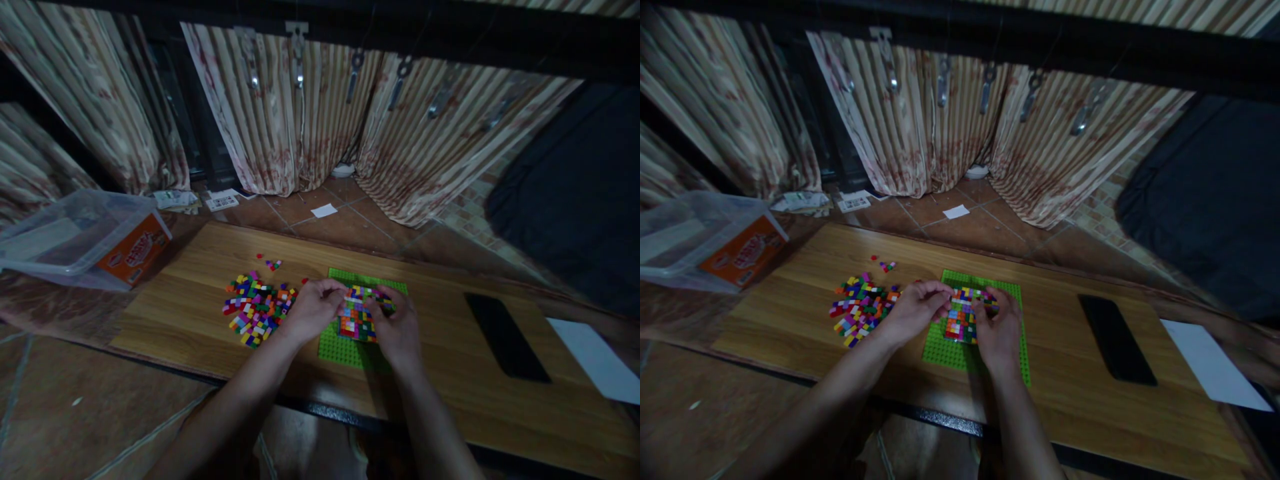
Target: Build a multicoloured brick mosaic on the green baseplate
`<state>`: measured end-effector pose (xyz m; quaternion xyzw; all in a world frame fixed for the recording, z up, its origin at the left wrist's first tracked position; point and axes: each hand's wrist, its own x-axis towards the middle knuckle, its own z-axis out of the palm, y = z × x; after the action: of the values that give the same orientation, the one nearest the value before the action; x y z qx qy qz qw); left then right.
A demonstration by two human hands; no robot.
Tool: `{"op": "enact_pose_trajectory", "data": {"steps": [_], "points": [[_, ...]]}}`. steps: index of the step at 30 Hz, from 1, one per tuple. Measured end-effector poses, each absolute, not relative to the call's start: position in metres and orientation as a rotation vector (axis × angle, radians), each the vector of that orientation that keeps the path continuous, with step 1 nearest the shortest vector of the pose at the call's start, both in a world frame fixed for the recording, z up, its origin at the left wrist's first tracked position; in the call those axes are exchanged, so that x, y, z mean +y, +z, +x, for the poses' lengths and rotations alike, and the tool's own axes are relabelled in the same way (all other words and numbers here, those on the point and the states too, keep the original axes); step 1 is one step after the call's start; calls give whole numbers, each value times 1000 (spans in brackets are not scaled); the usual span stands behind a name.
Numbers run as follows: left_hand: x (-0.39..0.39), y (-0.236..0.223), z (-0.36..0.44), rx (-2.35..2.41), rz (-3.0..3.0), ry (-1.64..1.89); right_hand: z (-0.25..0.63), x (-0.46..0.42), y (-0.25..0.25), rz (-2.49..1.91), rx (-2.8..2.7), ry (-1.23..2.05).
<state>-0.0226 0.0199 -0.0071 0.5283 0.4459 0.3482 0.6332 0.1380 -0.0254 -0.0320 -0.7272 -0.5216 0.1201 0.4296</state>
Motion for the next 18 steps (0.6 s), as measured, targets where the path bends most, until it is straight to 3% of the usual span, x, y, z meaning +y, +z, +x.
{"op": "enact_pose_trajectory", "data": {"steps": [18], "points": [[15, -1, -20, 1183, 2065, 858, 137, -23, -33, -1765, -1298, 316]]}}
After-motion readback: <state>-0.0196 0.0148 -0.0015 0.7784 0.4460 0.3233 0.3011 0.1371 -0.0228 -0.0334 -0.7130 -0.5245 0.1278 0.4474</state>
